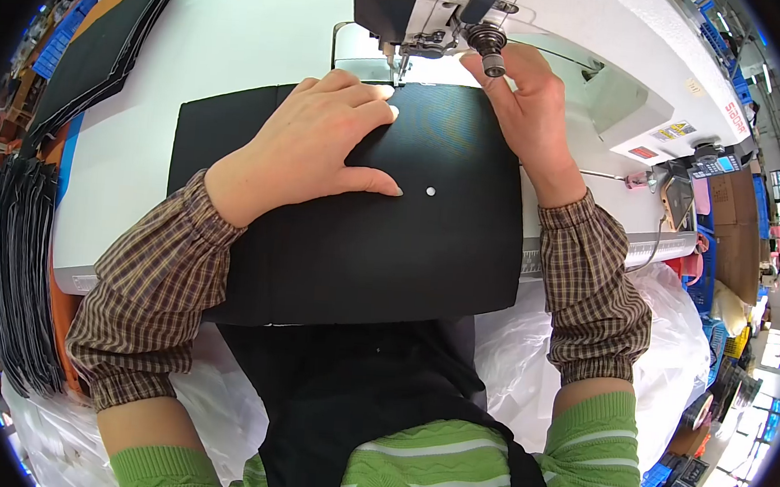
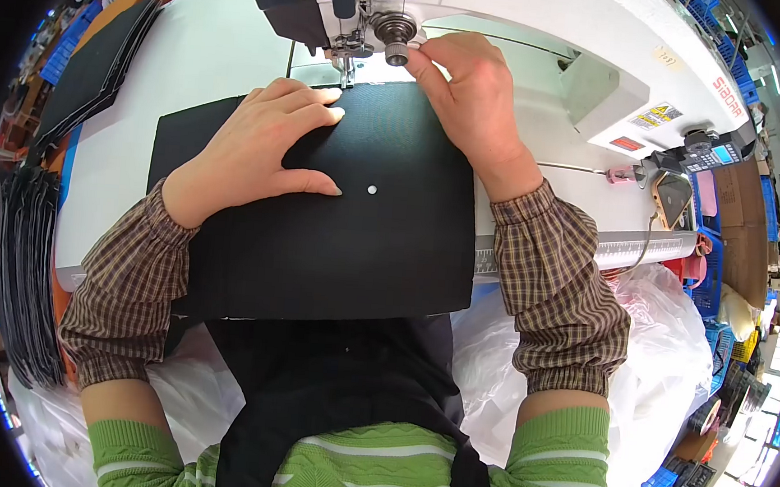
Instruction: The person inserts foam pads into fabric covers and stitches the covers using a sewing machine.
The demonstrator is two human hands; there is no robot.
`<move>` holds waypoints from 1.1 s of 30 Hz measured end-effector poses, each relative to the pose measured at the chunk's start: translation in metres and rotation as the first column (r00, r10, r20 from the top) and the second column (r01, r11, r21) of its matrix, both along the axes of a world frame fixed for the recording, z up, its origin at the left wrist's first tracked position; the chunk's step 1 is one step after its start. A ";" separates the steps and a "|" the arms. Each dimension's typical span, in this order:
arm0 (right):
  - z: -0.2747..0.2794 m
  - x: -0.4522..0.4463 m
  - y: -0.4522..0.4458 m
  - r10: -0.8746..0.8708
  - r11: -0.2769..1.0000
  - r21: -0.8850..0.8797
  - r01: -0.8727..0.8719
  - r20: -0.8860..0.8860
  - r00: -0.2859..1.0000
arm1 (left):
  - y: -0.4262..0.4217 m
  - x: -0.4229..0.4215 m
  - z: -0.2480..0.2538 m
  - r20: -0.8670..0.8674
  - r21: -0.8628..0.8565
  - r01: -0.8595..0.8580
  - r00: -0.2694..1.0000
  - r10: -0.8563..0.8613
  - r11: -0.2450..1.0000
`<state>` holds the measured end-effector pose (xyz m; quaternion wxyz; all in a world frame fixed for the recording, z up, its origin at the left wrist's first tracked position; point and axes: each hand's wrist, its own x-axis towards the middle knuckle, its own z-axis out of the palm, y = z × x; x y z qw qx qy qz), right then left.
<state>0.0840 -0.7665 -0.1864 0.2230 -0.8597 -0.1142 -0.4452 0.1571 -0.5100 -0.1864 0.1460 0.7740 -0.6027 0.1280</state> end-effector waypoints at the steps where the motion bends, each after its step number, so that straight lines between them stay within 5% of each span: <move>1: 0.002 -0.002 0.001 0.003 0.998 -0.062 -0.002 0.003 1.000 | -0.001 0.000 0.001 -0.012 0.008 -0.005 1.000 0.006 1.000; 8: 0.003 -0.014 0.005 0.107 0.959 -0.223 -0.172 -0.277 0.955 | -0.005 0.010 0.000 0.020 -0.033 -0.024 0.999 0.025 0.999; 12: -0.006 -0.020 0.009 0.170 0.947 -0.216 -0.239 -0.296 0.940 | 0.004 0.029 0.025 -0.615 0.083 -0.099 0.778 0.129 0.992; 14: -0.009 -0.026 0.010 0.170 0.951 -0.193 -0.242 -0.325 0.930 | 0.022 0.056 0.006 -0.578 -0.191 -0.163 0.816 0.024 0.968; 22: 0.000 -0.041 0.028 -0.007 0.981 -0.174 -0.084 -0.465 0.885 | 0.059 0.061 0.041 -0.449 0.034 -0.405 0.811 0.376 0.914; 27: -0.026 -0.070 0.018 -0.002 0.992 -0.115 -0.058 -0.464 0.886 | 0.035 0.040 0.006 -0.207 -0.066 -0.085 0.976 0.070 0.994; 33: -0.035 -0.079 0.001 0.048 0.997 -0.024 -0.073 -0.543 0.838 | 0.018 0.032 -0.008 -0.071 0.061 -0.013 0.997 0.018 0.998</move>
